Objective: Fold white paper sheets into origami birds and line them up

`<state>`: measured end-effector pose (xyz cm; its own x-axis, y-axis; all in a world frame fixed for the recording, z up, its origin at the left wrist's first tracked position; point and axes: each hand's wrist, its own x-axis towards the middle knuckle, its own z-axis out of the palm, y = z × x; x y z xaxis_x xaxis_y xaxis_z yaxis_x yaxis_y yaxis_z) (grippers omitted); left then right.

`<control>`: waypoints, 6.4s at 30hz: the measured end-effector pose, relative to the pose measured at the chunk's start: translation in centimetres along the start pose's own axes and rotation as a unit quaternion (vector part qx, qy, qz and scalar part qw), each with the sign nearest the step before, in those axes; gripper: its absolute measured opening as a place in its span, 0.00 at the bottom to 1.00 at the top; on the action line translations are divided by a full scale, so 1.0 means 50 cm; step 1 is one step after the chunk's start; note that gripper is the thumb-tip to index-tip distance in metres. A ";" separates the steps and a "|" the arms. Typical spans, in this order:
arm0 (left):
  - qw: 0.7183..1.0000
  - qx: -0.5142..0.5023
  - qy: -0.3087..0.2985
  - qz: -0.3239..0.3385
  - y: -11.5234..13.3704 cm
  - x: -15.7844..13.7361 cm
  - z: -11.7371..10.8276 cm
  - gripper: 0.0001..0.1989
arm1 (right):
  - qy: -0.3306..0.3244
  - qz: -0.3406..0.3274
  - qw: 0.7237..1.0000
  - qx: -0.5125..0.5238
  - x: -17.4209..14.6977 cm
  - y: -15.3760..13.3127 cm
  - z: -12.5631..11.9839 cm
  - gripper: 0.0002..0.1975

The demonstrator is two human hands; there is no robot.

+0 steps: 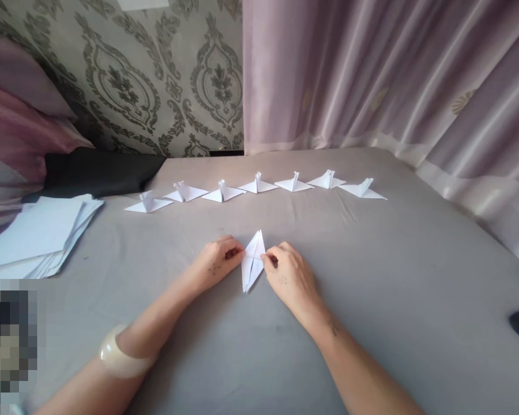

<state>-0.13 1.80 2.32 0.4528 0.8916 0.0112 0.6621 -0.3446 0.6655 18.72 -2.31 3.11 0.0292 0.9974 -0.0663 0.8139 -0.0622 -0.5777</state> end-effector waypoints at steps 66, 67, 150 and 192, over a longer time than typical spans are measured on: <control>0.985 -0.150 0.080 -0.018 0.022 -0.026 0.012 0.12 | 0.035 -0.052 0.975 0.214 -0.013 0.019 0.024 0.09; 0.981 -0.177 0.083 -0.012 0.027 -0.028 0.009 0.13 | 0.035 -0.055 0.970 0.235 -0.010 0.020 0.024 0.10; 0.853 -0.513 0.091 -0.029 0.093 -0.051 0.019 0.14 | -0.084 -0.023 0.863 0.498 -0.040 -0.014 -0.014 0.13; 0.912 -0.401 0.063 0.064 0.090 -0.058 0.044 0.13 | 0.173 -0.128 0.955 0.205 -0.076 -0.051 -0.047 0.08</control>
<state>2.83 -2.96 3.64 0.3891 0.9037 0.1787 -0.0635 -0.1672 0.9839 17.90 -5.84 6.76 0.1077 0.9303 0.3507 0.5262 0.2460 -0.8140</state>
